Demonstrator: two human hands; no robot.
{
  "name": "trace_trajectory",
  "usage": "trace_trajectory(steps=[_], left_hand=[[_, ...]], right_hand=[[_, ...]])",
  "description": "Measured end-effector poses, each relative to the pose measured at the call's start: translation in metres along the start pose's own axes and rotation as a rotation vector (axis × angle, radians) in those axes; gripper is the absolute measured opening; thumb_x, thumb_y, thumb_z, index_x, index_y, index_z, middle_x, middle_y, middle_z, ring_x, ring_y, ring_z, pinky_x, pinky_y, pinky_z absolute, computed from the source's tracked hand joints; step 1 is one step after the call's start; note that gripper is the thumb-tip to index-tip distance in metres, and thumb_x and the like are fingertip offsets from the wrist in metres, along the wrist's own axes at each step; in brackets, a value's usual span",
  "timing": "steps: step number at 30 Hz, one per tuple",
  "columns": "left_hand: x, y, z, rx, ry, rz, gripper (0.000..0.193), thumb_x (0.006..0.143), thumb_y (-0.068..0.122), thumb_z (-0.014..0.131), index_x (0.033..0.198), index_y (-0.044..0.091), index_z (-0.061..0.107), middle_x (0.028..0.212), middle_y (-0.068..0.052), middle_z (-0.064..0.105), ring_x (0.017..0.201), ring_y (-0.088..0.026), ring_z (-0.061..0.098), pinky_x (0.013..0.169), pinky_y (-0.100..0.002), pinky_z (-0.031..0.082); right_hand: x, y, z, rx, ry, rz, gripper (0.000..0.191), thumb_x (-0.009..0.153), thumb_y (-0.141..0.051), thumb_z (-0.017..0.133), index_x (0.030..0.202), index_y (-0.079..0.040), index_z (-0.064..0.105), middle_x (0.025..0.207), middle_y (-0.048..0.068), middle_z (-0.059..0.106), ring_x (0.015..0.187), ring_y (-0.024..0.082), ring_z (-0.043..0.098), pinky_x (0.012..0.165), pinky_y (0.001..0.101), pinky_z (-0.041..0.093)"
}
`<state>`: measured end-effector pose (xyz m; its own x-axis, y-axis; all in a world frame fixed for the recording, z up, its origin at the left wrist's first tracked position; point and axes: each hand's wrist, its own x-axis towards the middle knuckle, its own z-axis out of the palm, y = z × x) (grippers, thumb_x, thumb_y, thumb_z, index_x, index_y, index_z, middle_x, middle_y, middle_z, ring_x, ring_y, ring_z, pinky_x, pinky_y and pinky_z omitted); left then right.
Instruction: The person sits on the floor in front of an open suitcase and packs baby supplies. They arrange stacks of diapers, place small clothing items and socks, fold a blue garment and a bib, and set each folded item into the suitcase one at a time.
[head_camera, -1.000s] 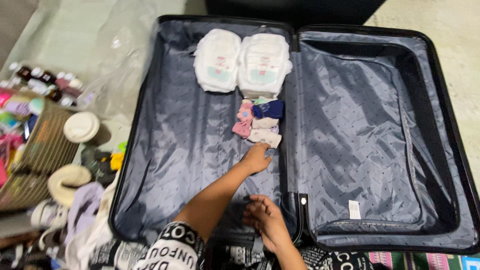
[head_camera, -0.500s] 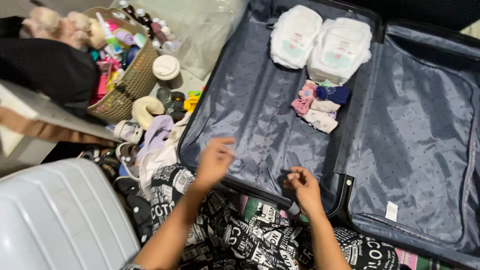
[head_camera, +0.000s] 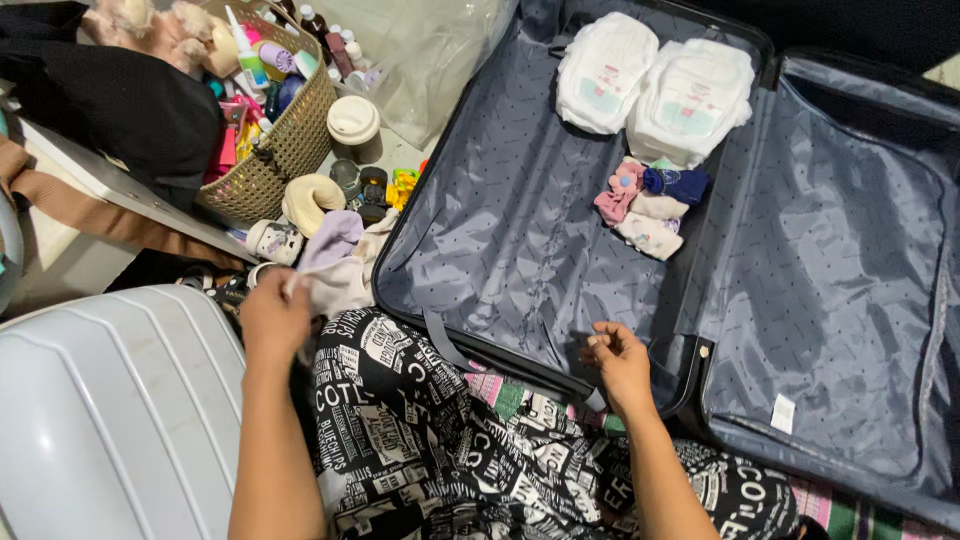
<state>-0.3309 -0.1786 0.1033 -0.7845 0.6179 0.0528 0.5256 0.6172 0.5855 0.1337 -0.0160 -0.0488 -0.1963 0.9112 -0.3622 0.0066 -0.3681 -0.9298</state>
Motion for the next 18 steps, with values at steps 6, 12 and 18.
trace_trajectory(steps=[6, 12, 18], left_hand=[[0.018, 0.049, -0.034, -0.605, -0.013, 0.177, 0.014, 0.105, 0.014, 0.064, 0.11, 0.002, 0.069, 0.09, 0.0, 0.069, 0.078, -0.007, 0.059, 0.07, -0.026, 0.048], [-0.002, 0.158, -0.058, -0.419, 0.005, 0.45, 0.015, 0.1, 0.015, 0.076, 0.106, 0.001, 0.073, 0.085, -0.004, 0.07, 0.076, -0.007, 0.059, 0.07, -0.025, 0.049], [-0.067, 0.251, -0.033, -0.48, -0.129, 0.99, 0.025, 0.085, 0.012, 0.077, 0.107, 0.003, 0.071, 0.098, -0.013, 0.075, 0.089, -0.025, 0.073, 0.081, -0.036, 0.057]], right_hand=[[-0.007, -0.003, 0.008, -0.132, 0.083, -0.155, 0.021, 0.095, 0.0, 0.064, 0.115, 0.001, 0.066, 0.084, 0.005, 0.068, 0.071, 0.012, 0.064, 0.067, 0.0266, 0.053], [-0.051, -0.046, 0.043, 0.088, -0.003, -0.07, 0.014, 0.098, -0.002, 0.06, 0.109, 0.002, 0.068, 0.085, 0.01, 0.071, 0.065, 0.013, 0.061, 0.059, 0.0295, 0.052], [-0.096, -0.127, 0.084, 0.484, -0.475, 0.18, 0.037, 0.104, -0.024, 0.05, 0.124, 0.004, 0.063, 0.108, 0.02, 0.073, 0.098, 0.027, 0.074, 0.085, 0.0423, 0.061]])
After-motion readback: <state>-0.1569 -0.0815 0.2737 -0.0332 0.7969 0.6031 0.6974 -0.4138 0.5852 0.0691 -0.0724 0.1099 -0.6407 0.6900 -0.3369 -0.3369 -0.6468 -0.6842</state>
